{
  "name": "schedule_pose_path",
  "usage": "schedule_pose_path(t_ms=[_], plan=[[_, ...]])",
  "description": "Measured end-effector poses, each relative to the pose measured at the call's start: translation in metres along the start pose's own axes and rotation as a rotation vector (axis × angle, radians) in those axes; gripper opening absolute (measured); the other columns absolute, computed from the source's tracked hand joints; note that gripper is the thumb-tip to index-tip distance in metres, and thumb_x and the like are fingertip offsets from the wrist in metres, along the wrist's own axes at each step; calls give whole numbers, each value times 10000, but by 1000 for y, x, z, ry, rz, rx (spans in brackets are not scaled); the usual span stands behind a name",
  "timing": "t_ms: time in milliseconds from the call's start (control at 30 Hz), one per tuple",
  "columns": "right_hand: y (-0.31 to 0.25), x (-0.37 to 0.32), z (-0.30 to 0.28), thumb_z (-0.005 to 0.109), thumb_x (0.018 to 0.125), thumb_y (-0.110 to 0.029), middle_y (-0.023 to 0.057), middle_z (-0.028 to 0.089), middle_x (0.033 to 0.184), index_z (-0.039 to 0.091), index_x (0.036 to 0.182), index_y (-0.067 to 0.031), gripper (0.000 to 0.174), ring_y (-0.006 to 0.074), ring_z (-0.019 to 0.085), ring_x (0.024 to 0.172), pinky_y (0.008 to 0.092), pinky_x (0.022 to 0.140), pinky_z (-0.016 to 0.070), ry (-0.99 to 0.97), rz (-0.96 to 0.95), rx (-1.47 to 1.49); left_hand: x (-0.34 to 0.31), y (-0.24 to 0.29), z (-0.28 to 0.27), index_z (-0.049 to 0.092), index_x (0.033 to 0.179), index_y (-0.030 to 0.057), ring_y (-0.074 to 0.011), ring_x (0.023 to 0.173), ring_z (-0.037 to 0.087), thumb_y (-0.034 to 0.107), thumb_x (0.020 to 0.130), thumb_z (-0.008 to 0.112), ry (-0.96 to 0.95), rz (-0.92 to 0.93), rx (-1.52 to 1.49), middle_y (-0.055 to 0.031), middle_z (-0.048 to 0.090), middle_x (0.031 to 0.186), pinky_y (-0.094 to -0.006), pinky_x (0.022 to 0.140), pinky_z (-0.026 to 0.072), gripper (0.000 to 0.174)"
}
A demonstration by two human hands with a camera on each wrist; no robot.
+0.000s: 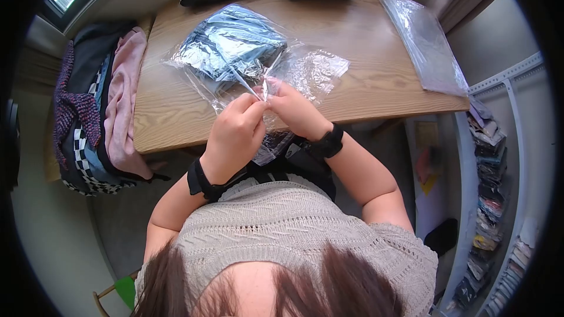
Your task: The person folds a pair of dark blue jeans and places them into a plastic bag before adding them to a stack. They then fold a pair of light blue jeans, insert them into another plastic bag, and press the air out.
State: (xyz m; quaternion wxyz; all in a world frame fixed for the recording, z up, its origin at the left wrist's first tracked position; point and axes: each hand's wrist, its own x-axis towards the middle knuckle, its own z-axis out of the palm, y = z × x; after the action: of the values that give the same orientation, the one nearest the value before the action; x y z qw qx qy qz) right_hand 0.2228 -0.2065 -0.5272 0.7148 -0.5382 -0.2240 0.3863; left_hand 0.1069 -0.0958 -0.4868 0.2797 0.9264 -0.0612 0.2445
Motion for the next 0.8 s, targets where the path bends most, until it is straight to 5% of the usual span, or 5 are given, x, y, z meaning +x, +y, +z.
schedule_pose_path(t_ms=[133,267,533,733,800], plan=[[3,39,0,526,957,-167,116,614,983,536,1045,-38,156,170,613,885,283,731,554,189,412,560,-2,-6,-4,606,990,1,-319,851,594,13,775,622,6,86,-47,-136,578,907,-373,730,490,216],[16,71,7,604,934,-264,125,566,974,517,1061,-43,269,219,630,847,303,662,582,46,327,708,-4,-32,-27,612,1071,3,-229,849,608,227,876,645,166,-65,-215,-119,608,978,-317,699,482,299],[24,109,-6,670,888,-316,48,579,817,578,952,-57,282,149,603,736,231,539,543,138,455,470,-20,-211,-60,369,1303,-118,-279,1035,575,400,951,532,626,-1109,-1080,-238,515,1208,-330,856,495,648],[38,106,-24,635,914,-173,50,618,1103,557,1185,-87,295,218,596,988,298,790,474,54,369,376,-2,-243,-53,464,1176,-57,-240,887,635,373,964,494,546,-1129,-1048,-176,574,1068,-324,750,542,480],[47,101,-31,557,939,-130,55,604,1149,538,1213,-92,278,201,597,992,312,786,487,-85,128,-217,3,-245,-48,524,1089,-25,-209,831,645,340,965,492,529,-1112,-982,-136,609,975,-316,723,541,387]])
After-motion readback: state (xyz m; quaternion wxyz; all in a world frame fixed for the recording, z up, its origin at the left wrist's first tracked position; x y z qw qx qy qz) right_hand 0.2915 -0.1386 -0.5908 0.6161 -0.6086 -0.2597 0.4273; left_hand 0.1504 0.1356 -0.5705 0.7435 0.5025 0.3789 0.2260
